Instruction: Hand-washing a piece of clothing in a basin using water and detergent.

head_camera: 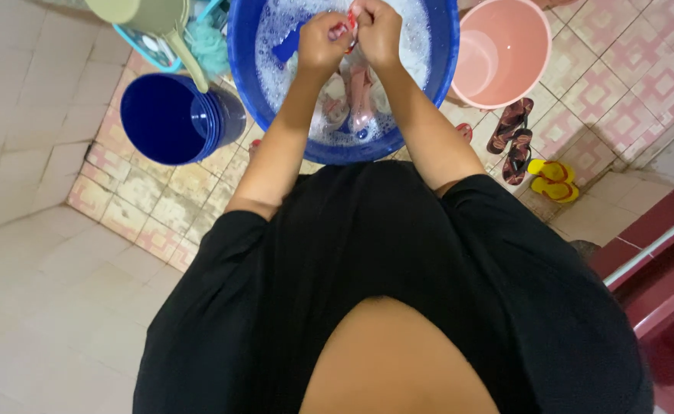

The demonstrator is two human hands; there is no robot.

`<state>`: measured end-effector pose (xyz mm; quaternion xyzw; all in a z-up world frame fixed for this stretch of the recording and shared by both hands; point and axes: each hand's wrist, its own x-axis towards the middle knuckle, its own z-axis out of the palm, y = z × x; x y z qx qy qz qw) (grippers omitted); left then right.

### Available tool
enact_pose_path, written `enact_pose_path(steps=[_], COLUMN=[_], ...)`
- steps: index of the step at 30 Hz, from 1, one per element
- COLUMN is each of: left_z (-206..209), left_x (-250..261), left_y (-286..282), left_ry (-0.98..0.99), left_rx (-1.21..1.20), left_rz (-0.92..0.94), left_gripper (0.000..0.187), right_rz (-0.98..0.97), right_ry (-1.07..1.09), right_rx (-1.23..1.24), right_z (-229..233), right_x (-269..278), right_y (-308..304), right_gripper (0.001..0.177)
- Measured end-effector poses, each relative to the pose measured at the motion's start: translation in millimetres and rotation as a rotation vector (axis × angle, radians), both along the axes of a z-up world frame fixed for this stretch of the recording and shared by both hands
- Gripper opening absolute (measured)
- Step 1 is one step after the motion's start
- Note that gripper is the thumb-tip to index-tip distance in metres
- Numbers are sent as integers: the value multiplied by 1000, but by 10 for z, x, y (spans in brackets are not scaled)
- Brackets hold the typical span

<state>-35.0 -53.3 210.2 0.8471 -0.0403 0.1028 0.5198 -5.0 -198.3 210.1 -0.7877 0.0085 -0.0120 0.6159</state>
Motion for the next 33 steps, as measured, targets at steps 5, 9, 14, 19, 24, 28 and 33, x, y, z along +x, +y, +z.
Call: enact_pose_path(steps=[5,9,14,19,24,28,33], left_z=[129,18,173,222,229,36,100], left_x=[-18,-28,-22,84,106,79,-60], left_y=[87,187,194,160,269,315,226], left_ry=[-37,106,-151,-78,231,209,228], left_rx=[-69,-84,105,107,47,47,-47], left_rz=[-204,-318,-256,-266,-446,-454,-354], left_gripper=[13,11,10,9,11,9,7], right_rz=[44,125,316,393,242,169,97], right_ry=[-108,-144,95,-118,-43,228,306], right_rx=[-12,-54,291,-129,-40,197,357], right_z=[-344,-384,-299,-941,-994,-810,-1008], right_x=[63,39,114,376,325,171,224], right_y=[-3,-12,-6,-74,48,160,271], right_gripper=[14,17,17,33,46,51,49])
